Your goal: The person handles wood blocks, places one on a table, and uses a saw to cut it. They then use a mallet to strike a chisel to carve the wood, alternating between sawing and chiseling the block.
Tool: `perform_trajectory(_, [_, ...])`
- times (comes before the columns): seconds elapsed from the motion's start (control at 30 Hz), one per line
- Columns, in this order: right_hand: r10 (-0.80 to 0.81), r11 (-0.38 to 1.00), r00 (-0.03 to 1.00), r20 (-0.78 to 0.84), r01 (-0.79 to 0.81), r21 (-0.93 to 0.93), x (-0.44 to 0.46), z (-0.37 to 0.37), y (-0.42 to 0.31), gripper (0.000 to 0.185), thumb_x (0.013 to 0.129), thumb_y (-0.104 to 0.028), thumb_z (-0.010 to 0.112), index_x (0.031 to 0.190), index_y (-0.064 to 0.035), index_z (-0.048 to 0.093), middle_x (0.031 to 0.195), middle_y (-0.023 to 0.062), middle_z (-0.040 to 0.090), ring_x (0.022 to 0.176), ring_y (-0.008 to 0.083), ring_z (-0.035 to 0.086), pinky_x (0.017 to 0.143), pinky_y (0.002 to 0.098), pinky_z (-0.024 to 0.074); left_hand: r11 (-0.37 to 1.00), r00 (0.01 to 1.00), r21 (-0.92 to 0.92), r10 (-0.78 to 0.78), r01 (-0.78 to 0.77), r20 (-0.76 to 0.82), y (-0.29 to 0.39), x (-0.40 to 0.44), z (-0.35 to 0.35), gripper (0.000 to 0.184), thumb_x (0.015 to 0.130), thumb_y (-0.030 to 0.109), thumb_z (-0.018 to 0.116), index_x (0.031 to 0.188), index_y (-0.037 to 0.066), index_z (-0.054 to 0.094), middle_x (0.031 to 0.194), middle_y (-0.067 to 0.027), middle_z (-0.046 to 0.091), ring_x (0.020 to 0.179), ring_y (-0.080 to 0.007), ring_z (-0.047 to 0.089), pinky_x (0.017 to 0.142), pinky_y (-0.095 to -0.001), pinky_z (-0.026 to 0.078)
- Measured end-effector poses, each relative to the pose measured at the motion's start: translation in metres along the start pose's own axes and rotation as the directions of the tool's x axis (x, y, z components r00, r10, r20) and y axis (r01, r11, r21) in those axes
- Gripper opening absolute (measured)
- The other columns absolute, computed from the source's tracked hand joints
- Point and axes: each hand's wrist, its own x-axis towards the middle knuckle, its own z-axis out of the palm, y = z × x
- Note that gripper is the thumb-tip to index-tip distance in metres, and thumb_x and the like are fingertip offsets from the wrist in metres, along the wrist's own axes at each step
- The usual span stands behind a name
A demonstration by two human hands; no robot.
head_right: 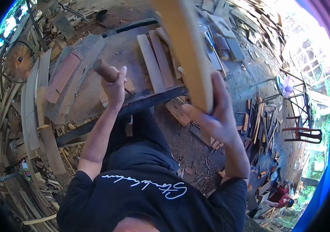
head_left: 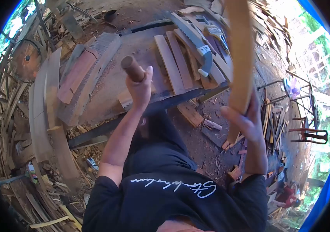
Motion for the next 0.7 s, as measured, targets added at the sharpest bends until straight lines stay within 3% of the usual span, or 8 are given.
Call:
perform_trajectory(0.07, [-0.036, 0.997, 0.999, -0.007, 0.036, 0.073, -0.002, -0.009, 0.011, 0.054, 0.072, -0.013, 0.076, 0.118, -0.0001, 0.05, 0.084, -0.001, 0.049, 0.075, 0.0089, 0.048, 0.068, 0.0234, 0.0382, 0.993, 0.996, -0.092, 0.073, -0.076, -0.041, 0.012, 0.001, 0.0, 0.022, 0.085, 0.01, 0.072, 0.076, 0.008, 0.052, 0.064, 0.0036, 0.052, 0.054, -0.0056, 0.052, 0.05, -0.0214, 0.042])
perform_trajectory(0.1, [-0.013, 0.997, 0.999, -0.044, 0.016, 0.079, -0.004, -0.009, 0.016, 0.052, 0.072, -0.012, 0.075, 0.117, -0.0002, 0.051, 0.085, -0.0013, 0.049, 0.077, 0.008, 0.047, 0.069, 0.0233, 0.0378, 0.993, 0.999, -0.109, 0.048, -0.049, -0.007, 0.018, 0.002, -0.003, 0.025, 0.086, 0.007, 0.071, 0.083, 0.01, 0.047, 0.069, 0.0011, 0.053, 0.056, -0.0067, 0.051, 0.053, -0.0222, 0.043])
perform_trajectory(0.2, [0.091, 0.99, 0.991, -0.102, -0.079, 0.116, -0.011, 0.002, 0.037, 0.049, 0.073, -0.012, 0.075, 0.115, -0.0011, 0.052, 0.086, -0.0019, 0.048, 0.08, 0.0068, 0.046, 0.071, 0.0235, 0.0373, 0.987, 0.999, -0.155, 0.033, -0.031, 0.005, 0.031, 0.003, 0.0, 0.024, 0.086, 0.006, 0.07, 0.083, 0.01, 0.046, 0.068, 0.0013, 0.052, 0.056, -0.0069, 0.051, 0.054, -0.0222, 0.043])
perform_trajectory(0.23, [0.166, 0.979, 0.979, -0.122, -0.148, 0.14, -0.014, 0.007, 0.045, 0.048, 0.073, -0.012, 0.075, 0.114, -0.0021, 0.053, 0.086, -0.0021, 0.048, 0.081, 0.0065, 0.045, 0.072, 0.0238, 0.0373, 0.988, 0.999, -0.149, 0.031, -0.03, 0.006, 0.031, 0.001, 0.001, 0.024, 0.086, 0.006, 0.07, 0.083, 0.01, 0.046, 0.068, 0.0013, 0.052, 0.056, -0.0069, 0.051, 0.054, -0.0222, 0.043])
perform_trajectory(0.47, [0.227, 0.971, 0.967, -0.115, -0.216, 0.1, -0.027, 0.029, 0.086, 0.044, 0.072, -0.016, 0.077, 0.107, -0.0058, 0.052, 0.081, -0.0008, 0.047, 0.076, 0.0093, 0.047, 0.071, 0.0264, 0.0397, 0.989, 0.992, -0.072, 0.128, -0.127, 0.012, 0.019, -0.01, 0.012, 0.024, 0.087, 0.006, 0.069, 0.081, 0.01, 0.046, 0.068, 0.0006, 0.052, 0.057, -0.0069, 0.051, 0.055, -0.0224, 0.044])
perform_trajectory(0.7, [0.186, 0.981, 0.978, -0.1, -0.178, 0.081, -0.028, 0.027, 0.089, 0.047, 0.073, -0.022, 0.076, 0.108, -0.0051, 0.051, 0.085, 0.0023, 0.053, 0.081, 0.0116, 0.051, 0.074, 0.0283, 0.0421, 0.985, 0.984, 0.0, 0.171, -0.171, 0.046, 0.023, -0.013, 0.018, 0.023, 0.088, 0.007, 0.069, 0.079, 0.01, 0.048, 0.068, -0.0001, 0.054, 0.057, -0.0073, 0.053, 0.056, -0.0224, 0.045])
